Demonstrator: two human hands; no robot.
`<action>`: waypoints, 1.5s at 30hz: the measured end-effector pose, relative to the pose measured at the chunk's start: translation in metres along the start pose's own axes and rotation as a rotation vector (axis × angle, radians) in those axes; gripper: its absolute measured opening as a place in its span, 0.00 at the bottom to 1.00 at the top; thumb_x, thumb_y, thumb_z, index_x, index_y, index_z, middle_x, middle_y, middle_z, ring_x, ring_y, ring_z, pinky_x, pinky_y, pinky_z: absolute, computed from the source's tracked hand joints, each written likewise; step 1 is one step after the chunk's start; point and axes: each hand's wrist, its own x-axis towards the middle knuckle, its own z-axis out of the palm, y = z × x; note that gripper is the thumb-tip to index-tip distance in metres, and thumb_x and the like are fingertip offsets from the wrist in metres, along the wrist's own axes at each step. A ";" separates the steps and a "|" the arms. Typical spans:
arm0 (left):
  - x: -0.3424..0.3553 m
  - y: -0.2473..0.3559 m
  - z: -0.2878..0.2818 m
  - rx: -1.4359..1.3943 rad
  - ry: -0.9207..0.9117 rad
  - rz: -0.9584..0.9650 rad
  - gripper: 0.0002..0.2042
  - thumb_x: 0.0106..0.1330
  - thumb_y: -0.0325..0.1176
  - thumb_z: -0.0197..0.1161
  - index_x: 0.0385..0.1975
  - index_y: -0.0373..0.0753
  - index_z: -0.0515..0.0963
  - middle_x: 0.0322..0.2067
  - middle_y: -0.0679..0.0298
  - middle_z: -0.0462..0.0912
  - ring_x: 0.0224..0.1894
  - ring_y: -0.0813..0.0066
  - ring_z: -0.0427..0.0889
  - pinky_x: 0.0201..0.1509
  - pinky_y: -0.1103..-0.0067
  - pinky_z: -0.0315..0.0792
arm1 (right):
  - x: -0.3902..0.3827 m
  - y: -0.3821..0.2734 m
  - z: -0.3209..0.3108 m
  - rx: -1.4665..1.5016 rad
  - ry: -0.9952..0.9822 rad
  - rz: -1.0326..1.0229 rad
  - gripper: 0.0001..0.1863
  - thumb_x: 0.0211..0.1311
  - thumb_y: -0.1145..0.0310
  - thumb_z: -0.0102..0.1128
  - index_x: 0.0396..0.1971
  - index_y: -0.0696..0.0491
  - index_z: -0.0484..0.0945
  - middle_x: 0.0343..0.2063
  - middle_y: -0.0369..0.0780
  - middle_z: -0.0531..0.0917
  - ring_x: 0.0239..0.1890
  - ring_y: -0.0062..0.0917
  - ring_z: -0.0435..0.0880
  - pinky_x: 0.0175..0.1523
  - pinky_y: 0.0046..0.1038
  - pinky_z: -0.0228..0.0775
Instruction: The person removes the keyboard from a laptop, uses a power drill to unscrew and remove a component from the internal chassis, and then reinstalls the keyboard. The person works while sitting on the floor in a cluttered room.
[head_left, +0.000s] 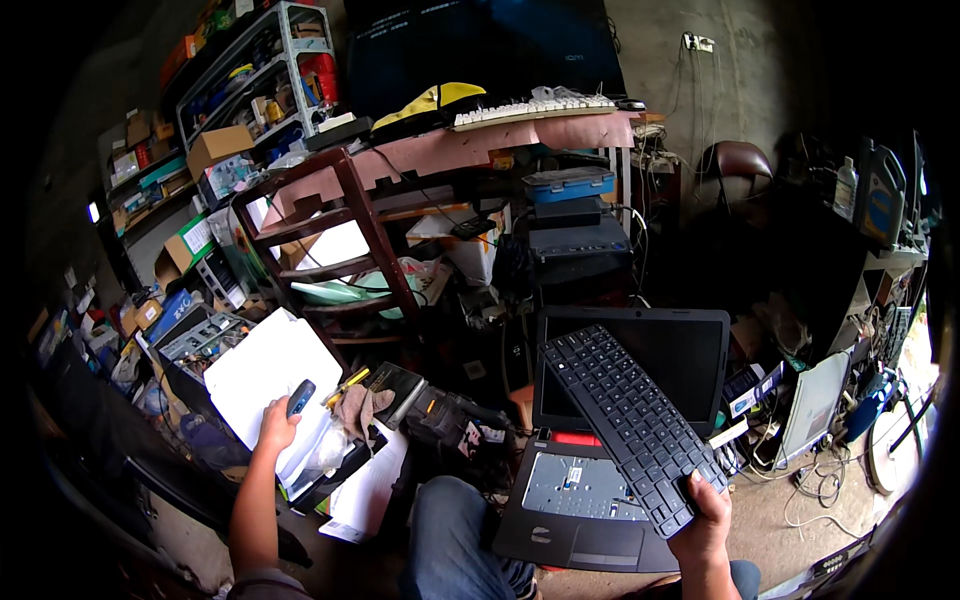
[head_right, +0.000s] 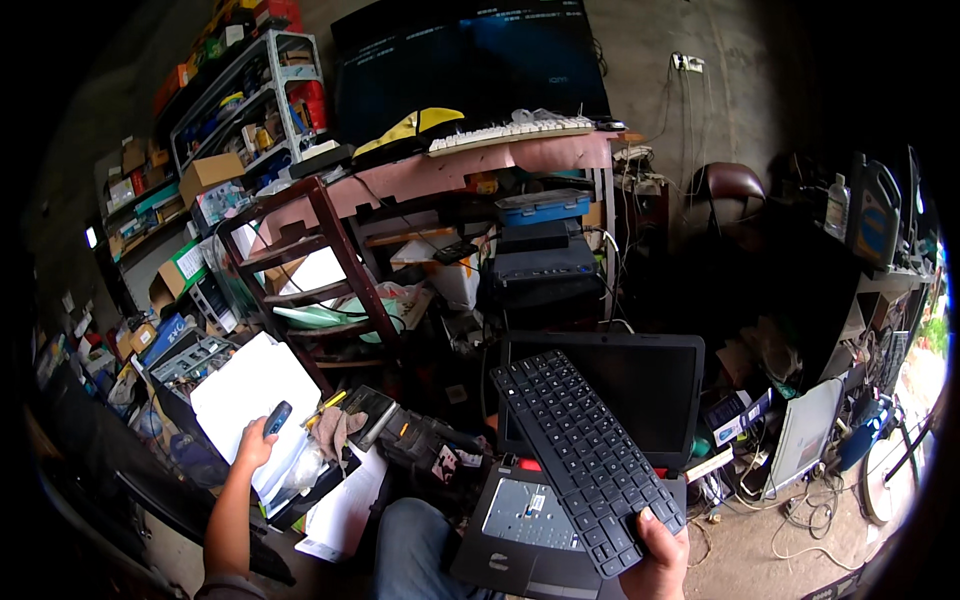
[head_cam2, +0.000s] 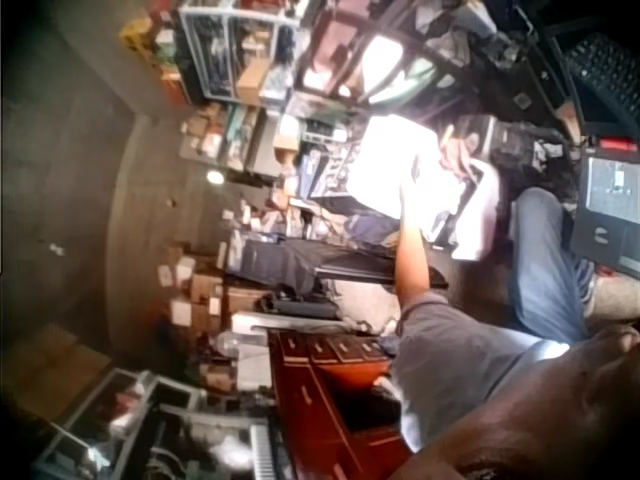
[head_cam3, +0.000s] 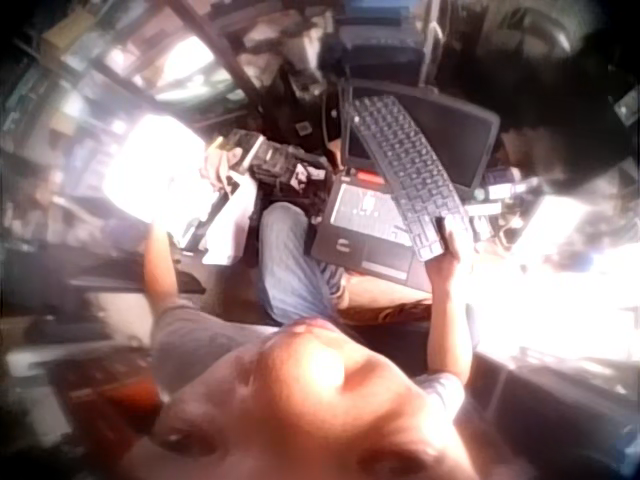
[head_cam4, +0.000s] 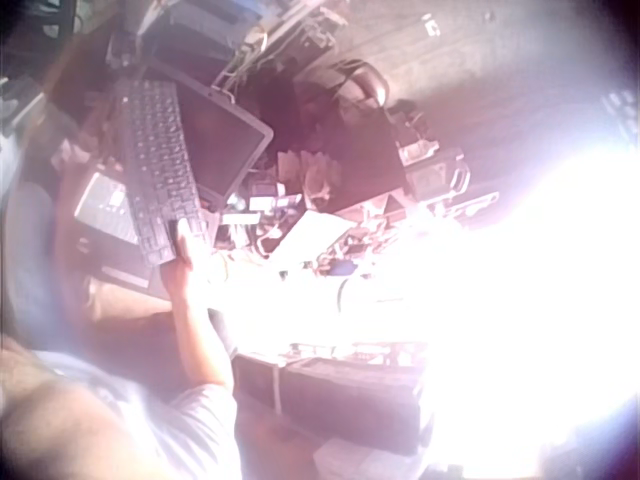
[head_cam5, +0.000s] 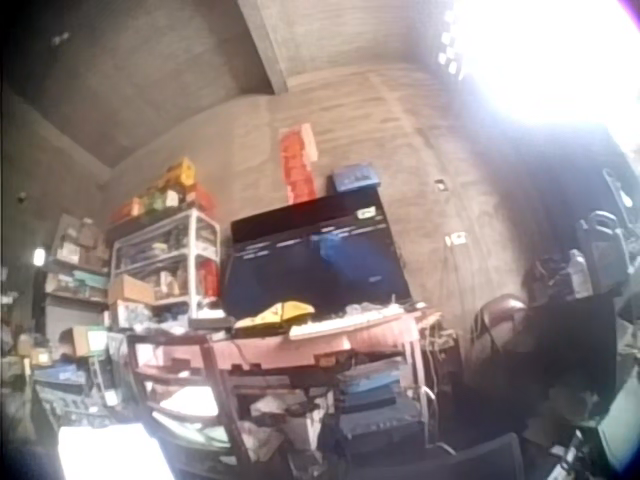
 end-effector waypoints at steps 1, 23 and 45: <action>0.008 -0.018 0.005 0.037 -0.028 0.009 0.23 0.57 0.31 0.68 0.53 0.32 0.74 0.47 0.42 0.77 0.51 0.43 0.76 0.57 0.64 0.69 | 0.000 -0.001 -0.003 0.001 -0.010 0.011 0.28 0.58 0.65 0.57 0.57 0.64 0.68 0.46 0.47 0.81 0.45 0.34 0.83 0.52 0.34 0.77; 0.006 0.067 0.034 -0.224 0.266 0.224 0.30 0.51 0.30 0.70 0.57 0.32 0.70 0.54 0.46 0.72 0.58 0.47 0.70 0.64 0.66 0.65 | 0.022 -0.065 -0.038 -0.249 0.056 -0.003 0.28 0.56 0.60 0.54 0.50 0.67 0.73 0.41 0.50 0.83 0.39 0.35 0.86 0.46 0.34 0.81; -0.111 0.476 0.058 -0.299 -0.941 1.511 0.62 0.39 0.54 0.79 0.74 0.47 0.43 0.68 0.42 0.50 0.69 0.37 0.55 0.69 0.50 0.52 | 0.027 -0.060 -0.117 -0.312 0.233 0.342 0.18 0.50 0.69 0.56 0.39 0.65 0.78 0.30 0.43 0.84 0.29 0.30 0.84 0.37 0.30 0.79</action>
